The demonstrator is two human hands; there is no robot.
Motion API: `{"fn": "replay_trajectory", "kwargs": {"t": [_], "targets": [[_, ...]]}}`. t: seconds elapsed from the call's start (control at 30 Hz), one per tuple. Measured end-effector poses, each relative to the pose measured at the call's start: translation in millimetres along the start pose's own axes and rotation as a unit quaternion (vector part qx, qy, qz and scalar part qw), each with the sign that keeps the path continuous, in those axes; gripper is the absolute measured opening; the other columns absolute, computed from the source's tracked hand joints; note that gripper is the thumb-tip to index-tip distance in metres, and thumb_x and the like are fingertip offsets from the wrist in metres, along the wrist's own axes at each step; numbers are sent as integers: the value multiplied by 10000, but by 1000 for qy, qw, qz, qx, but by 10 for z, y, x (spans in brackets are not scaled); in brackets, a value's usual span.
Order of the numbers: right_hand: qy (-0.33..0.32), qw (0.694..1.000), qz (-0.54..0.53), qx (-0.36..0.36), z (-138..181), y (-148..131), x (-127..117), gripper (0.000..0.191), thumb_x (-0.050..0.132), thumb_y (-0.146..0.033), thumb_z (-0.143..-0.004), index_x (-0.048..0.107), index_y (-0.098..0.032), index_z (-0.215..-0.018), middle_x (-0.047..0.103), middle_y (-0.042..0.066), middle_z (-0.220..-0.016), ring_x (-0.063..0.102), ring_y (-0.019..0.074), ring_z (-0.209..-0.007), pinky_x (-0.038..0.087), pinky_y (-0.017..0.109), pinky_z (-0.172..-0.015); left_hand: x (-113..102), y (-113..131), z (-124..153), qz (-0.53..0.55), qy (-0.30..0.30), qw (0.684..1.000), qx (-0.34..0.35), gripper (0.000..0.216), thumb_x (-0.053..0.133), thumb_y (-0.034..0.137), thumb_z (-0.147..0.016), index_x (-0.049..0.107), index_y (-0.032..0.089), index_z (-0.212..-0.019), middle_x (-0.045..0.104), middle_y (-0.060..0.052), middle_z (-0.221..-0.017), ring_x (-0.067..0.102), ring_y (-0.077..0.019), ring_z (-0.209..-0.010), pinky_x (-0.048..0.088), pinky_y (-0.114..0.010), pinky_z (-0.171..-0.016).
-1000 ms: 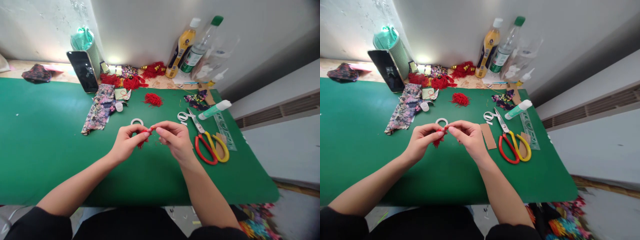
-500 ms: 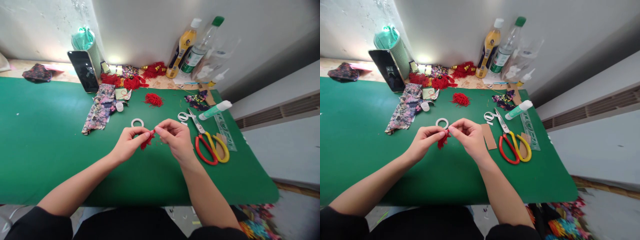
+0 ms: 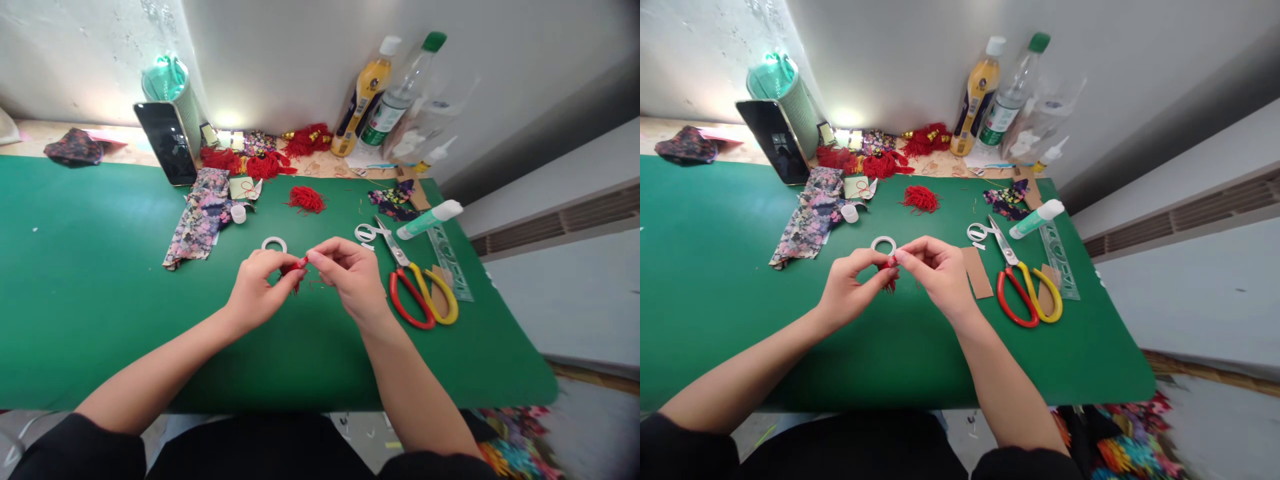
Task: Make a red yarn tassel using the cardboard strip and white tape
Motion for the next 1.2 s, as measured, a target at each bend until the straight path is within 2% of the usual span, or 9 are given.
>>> {"fn": "replay_trajectory", "kwargs": {"t": [0.17,0.27,0.47,0.77,1.03,1.2], "targets": [[8,1000,19,-17,-3,-27,-15,207,766,-381,-708,698,-199,-782,479,-67,-503,347,49,-415,277,211,-390,-20,-3,-11,52,2,998,-38,142,628,276,-830,705,181,-759,713,-19,-632,621,-139,-581,470,-266,-646],[6,999,34,-28,4,-27,-9,189,774,-357,-700,691,-196,-753,478,-63,-508,363,53,-438,288,213,-410,-32,-2,-17,70,13,996,-50,140,633,255,-825,707,167,-745,698,-14,-610,616,-130,-564,471,-252,-632],[11,998,60,-29,11,-10,1,180,765,-357,-713,695,-191,-720,498,-49,-519,383,63,-467,308,220,-434,-29,-1,-20,71,16,996,-47,137,633,248,-824,705,166,-741,701,-15,-608,615,-132,-564,472,-256,-624],[2,999,33,-22,-1,-23,4,177,758,-347,-716,679,-189,-703,485,-61,-500,341,49,-434,273,216,-407,-23,0,-14,83,14,996,-42,136,632,241,-827,709,158,-751,706,-16,-616,619,-124,-561,489,-249,-614],[-4,1000,-4,-21,-5,-17,8,187,769,-331,-710,660,-185,-670,458,-78,-469,323,37,-410,233,205,-389,-2,-23,-4,119,11,992,-37,122,633,223,-827,708,147,-768,698,-12,-609,612,-109,-529,490,-214,-537],[-15,1000,-10,-13,-5,-10,9,192,778,-330,-710,662,-184,-668,426,-87,-452,292,32,-403,202,211,-389,-7,-12,-4,108,17,994,-18,104,636,202,-827,707,152,-770,694,-4,-600,616,-104,-528,497,-215,-557]]}}
Point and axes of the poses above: each hand's wrist, its own z-axis away from the middle knuckle, its own x-axis out of the palm, y = z × x, the point moved 3 cm from there along -z, towards the middle knuckle
